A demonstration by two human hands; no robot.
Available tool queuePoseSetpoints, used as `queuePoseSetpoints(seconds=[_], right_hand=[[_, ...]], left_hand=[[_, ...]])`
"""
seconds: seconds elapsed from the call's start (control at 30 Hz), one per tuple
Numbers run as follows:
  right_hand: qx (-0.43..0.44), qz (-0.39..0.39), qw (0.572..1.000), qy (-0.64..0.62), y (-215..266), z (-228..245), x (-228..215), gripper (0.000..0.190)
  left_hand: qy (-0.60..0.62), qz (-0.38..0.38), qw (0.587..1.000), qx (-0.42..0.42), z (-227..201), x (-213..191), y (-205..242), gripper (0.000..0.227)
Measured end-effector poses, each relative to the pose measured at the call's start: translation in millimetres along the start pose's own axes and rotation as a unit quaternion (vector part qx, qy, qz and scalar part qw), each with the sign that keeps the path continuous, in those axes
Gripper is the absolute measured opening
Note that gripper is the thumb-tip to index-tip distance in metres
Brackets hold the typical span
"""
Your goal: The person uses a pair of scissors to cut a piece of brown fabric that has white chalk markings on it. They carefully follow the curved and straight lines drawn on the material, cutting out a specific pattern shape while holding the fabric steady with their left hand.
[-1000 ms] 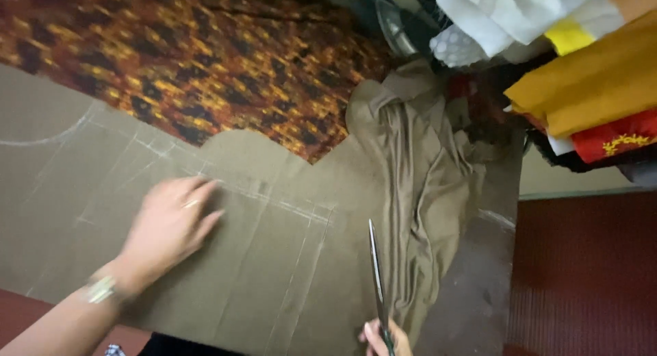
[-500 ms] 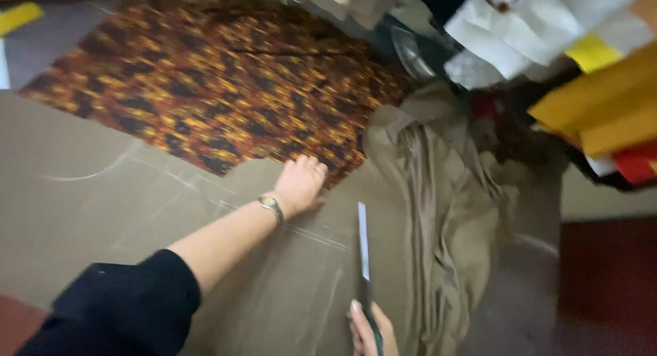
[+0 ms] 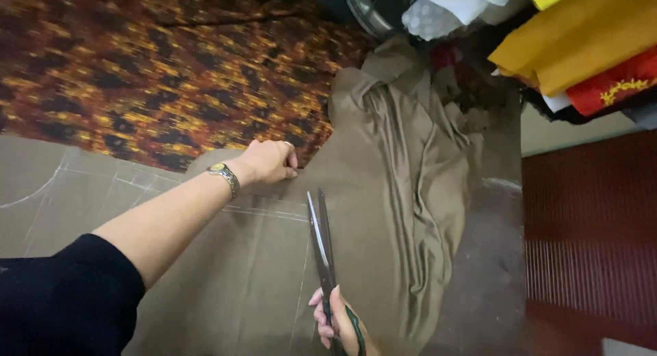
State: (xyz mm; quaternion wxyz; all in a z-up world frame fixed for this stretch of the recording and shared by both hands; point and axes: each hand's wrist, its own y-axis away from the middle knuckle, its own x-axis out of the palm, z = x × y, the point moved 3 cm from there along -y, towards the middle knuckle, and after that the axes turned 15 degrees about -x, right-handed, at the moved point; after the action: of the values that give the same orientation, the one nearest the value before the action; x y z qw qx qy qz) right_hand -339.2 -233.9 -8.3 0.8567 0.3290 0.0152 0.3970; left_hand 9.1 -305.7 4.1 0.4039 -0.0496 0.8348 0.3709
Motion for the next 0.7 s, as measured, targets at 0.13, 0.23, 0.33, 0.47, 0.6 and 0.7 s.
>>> queuePoseSetpoints(seconds=[0.13, 0.23, 0.33, 0.47, 0.6, 0.7], right_hand=[[0.020, 0.012, 0.999, 0.031, 10, -9, 4, 0.070], [0.045, -0.038, 0.998, 0.006, 19, -7, 19, 0.066], [0.068, -0.022, 0.997, 0.023, 24, 5, 35, 0.066], [0.056, 0.010, 0.998, 0.011, 17, -7, 36, 0.068], [0.029, 0.022, 0.999, -0.038, 6, -16, 44, 0.068], [0.018, -0.009, 0.995, -0.100, -5, -7, 59, 0.065]], left_hand=[[-0.034, 0.056, 0.997, -0.037, -2, -18, 23, 0.039], [-0.043, 0.081, 0.995, -0.025, 8, -12, 17, 0.056], [0.027, 0.108, 0.993, -0.036, 7, -24, 34, 0.031], [0.086, 0.131, 0.987, -0.029, 16, -17, 23, 0.041], [0.137, 0.159, 0.978, -0.019, 19, -15, 23, 0.044], [0.149, 0.162, 0.975, -0.027, 20, -17, 28, 0.042]])
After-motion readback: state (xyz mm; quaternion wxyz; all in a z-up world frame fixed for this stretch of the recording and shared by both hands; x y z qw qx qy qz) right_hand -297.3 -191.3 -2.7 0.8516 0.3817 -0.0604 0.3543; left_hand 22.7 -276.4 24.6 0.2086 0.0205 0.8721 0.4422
